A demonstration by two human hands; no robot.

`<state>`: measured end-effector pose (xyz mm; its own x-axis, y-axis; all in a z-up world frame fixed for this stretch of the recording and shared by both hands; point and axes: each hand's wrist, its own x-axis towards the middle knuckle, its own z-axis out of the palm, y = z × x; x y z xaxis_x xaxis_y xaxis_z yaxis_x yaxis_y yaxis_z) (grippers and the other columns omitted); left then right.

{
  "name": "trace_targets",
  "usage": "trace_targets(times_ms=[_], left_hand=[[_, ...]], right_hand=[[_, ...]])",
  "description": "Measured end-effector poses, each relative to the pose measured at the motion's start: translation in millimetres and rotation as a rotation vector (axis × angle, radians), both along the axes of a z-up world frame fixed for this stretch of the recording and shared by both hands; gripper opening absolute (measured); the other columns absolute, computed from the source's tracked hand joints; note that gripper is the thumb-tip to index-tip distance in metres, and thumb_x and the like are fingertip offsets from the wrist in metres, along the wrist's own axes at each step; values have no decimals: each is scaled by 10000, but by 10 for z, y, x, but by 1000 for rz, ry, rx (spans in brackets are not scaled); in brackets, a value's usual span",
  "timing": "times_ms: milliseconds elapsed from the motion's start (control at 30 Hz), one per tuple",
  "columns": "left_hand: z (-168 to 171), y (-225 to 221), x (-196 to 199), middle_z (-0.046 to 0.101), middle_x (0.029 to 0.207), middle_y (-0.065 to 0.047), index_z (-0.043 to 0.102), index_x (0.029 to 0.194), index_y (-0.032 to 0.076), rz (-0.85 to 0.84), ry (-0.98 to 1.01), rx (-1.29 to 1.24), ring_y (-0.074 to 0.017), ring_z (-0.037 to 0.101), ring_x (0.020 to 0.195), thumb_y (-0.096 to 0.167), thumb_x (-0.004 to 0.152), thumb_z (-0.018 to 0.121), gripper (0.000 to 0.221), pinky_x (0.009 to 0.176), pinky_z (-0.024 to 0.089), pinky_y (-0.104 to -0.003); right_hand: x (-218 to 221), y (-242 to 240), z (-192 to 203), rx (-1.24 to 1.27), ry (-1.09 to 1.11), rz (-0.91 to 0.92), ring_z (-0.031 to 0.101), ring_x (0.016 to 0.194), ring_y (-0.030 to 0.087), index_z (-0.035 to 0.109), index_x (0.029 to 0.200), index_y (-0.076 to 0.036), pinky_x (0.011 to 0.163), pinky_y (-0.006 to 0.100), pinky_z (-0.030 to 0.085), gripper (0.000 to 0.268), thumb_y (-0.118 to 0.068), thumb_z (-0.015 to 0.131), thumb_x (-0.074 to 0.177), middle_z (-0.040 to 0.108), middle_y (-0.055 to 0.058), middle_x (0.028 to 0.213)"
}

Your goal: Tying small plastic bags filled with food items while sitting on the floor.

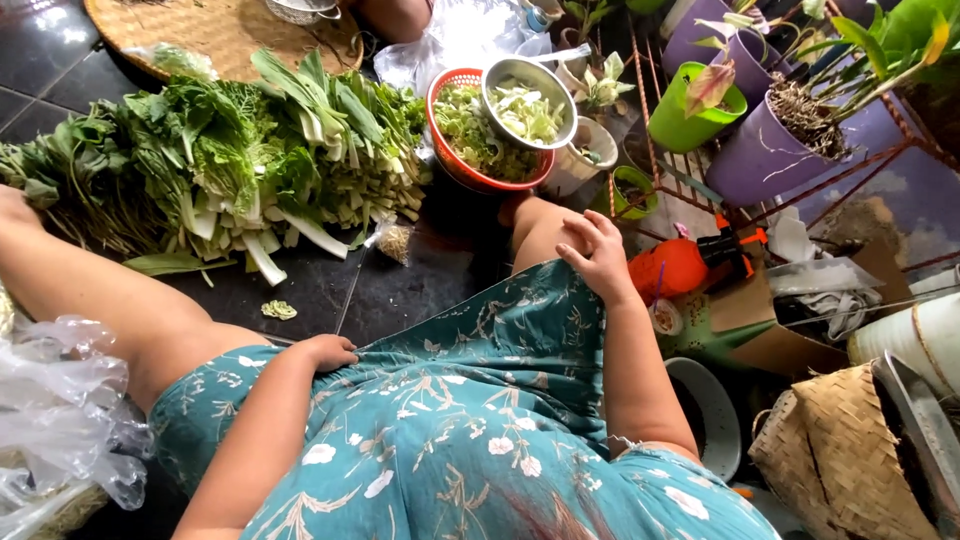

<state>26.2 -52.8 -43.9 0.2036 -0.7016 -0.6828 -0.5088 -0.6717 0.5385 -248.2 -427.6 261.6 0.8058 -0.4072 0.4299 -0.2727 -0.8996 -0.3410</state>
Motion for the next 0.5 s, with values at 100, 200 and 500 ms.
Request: trace_targets(times_ms=[100, 200, 500], left_hand=[[-53, 14, 1, 584, 1526, -115, 639, 1431, 207, 3, 7, 1, -337, 483, 1455, 494, 870, 589, 632, 1213, 393, -464], [-209, 25, 17, 606, 1509, -82, 659, 1413, 252, 12, -19, 16, -309, 508, 1438, 540, 856, 598, 631, 1200, 413, -440], [-132, 38, -31, 619, 1495, -107, 657, 1418, 239, 43, -15, 11, -321, 522, 1428, 562, 849, 619, 655, 1189, 422, -450]], right_hand=[[31, -55, -72, -9, 72, -53, 512, 1337, 458, 679, 1344, -287, 1163, 537, 370, 577, -526, 808, 835, 524, 191, 1419], [78, -68, -109, 23, 137, -109, 461, 1382, 464, 647, 1381, -297, 1182, 548, 350, 610, -535, 801, 840, 490, 194, 1465], [82, -159, -163, -49, 306, -294, 412, 1428, 338, 620, 1371, -404, 1100, 529, 460, 583, -652, 719, 853, 475, 44, 1500]])
